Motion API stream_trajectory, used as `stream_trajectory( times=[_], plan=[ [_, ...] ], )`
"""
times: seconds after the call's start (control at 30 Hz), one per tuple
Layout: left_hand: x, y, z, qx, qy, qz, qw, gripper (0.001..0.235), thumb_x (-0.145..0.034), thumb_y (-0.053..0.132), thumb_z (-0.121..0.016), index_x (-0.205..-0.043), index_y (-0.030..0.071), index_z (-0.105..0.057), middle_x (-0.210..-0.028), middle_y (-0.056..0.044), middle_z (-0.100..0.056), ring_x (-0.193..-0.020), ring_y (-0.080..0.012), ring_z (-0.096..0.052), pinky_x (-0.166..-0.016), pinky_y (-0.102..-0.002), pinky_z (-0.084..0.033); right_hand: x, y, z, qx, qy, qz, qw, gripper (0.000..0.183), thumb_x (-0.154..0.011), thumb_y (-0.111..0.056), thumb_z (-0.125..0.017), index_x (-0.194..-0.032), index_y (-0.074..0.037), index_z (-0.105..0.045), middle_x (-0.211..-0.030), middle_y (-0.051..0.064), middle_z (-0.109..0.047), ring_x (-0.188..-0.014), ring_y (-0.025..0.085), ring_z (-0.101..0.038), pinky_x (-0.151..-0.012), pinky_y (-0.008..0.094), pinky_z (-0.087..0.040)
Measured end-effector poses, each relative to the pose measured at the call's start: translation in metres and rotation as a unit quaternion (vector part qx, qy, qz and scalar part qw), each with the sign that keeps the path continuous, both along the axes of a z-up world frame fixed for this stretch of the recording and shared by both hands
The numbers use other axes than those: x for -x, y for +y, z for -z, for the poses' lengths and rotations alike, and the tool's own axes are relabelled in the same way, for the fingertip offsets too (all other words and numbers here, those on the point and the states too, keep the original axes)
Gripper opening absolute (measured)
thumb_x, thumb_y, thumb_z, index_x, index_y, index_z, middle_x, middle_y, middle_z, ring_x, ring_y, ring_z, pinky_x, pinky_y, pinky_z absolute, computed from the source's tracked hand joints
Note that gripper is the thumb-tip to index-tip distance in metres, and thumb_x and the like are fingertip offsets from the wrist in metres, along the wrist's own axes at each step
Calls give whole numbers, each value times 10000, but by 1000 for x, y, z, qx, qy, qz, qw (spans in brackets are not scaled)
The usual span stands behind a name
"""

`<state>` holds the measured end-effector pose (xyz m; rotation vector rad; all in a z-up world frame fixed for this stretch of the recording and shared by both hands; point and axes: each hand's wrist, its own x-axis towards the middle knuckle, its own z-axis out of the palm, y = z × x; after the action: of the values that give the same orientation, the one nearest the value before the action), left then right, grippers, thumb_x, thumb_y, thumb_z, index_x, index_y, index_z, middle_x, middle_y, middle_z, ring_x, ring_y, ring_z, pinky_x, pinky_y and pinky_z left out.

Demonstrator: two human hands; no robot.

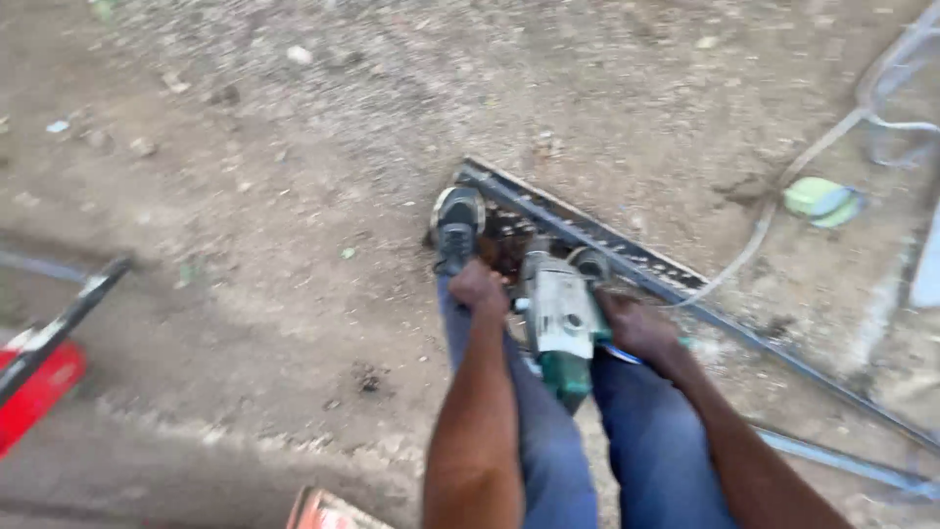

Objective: Drilling multiple holes into a metal plate using a power drill while stabilizing the workpiece with feet.

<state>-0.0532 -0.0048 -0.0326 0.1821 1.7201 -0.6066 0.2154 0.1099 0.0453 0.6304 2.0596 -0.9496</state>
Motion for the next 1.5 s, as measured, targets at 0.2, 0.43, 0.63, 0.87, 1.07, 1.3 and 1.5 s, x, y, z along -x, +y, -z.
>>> stream_trajectory(
  times=[0.2,0.43,0.63,0.87,1.07,1.3,1.5],
  plan=[
    [-19,-38,38,15,65,11,998,344,-908,76,-451,-863,-120,-730,-715,-236,-685,-718,-459,-710,-709,-403,-570,-18,-23,17,67,3,33,997,769,-828,-492,-603,-1459,-95,-410,-1109,251,-689,-961,529,-711,-798,626,-597],
    [-17,-30,32,-29,180,-79,980,275,-951,91,-572,-796,133,-797,-738,-54,-770,-727,-218,-754,-664,-283,-532,-22,-20,31,49,35,37,997,764,-819,-481,-600,-1442,-68,-443,-1083,264,-696,-954,522,-717,-795,619,-596],
    [-2,-32,46,-23,179,-56,982,295,-922,106,-571,-762,158,-813,-700,-88,-767,-765,-302,-774,-696,-341,-557,-4,-18,26,42,51,53,996,720,-837,-467,-600,-1423,-76,-452,-1067,240,-704,-966,501,-718,-811,606,-593],
    [-23,-33,47,-10,167,-41,985,431,-965,102,-555,-641,256,-794,-658,45,-763,-758,-213,-781,-739,-239,-503,-20,-15,12,48,17,54,997,621,-874,-409,-545,-1398,-86,-464,-1056,233,-714,-963,499,-719,-790,624,-588],
    [-17,-42,59,-25,181,-156,971,230,-906,102,-685,-708,118,-801,-580,-88,-713,-587,-289,-735,-617,-383,-583,-24,-20,18,45,30,63,997,680,-851,-437,-561,-1419,-81,-444,-1120,242,-701,-997,513,-712,-787,631,-595],
    [7,24,-30,24,134,31,990,141,-985,146,-650,-1007,244,-750,-923,40,-809,-972,-182,-773,-840,-327,-515,-10,-34,18,37,6,70,997,665,-870,-399,-530,-1469,-125,-441,-1180,216,-699,-1002,507,-715,-807,641,-590],
    [2,35,-26,92,10,131,987,335,-1038,214,-426,-1326,95,-550,-1308,-69,-617,-1286,-297,-550,-1069,-468,-390,-12,-26,20,37,-12,68,997,647,-888,-440,-506,-1458,-138,-456,-1179,216,-701,-1010,513,-710,-820,643,-587]
  ],
)
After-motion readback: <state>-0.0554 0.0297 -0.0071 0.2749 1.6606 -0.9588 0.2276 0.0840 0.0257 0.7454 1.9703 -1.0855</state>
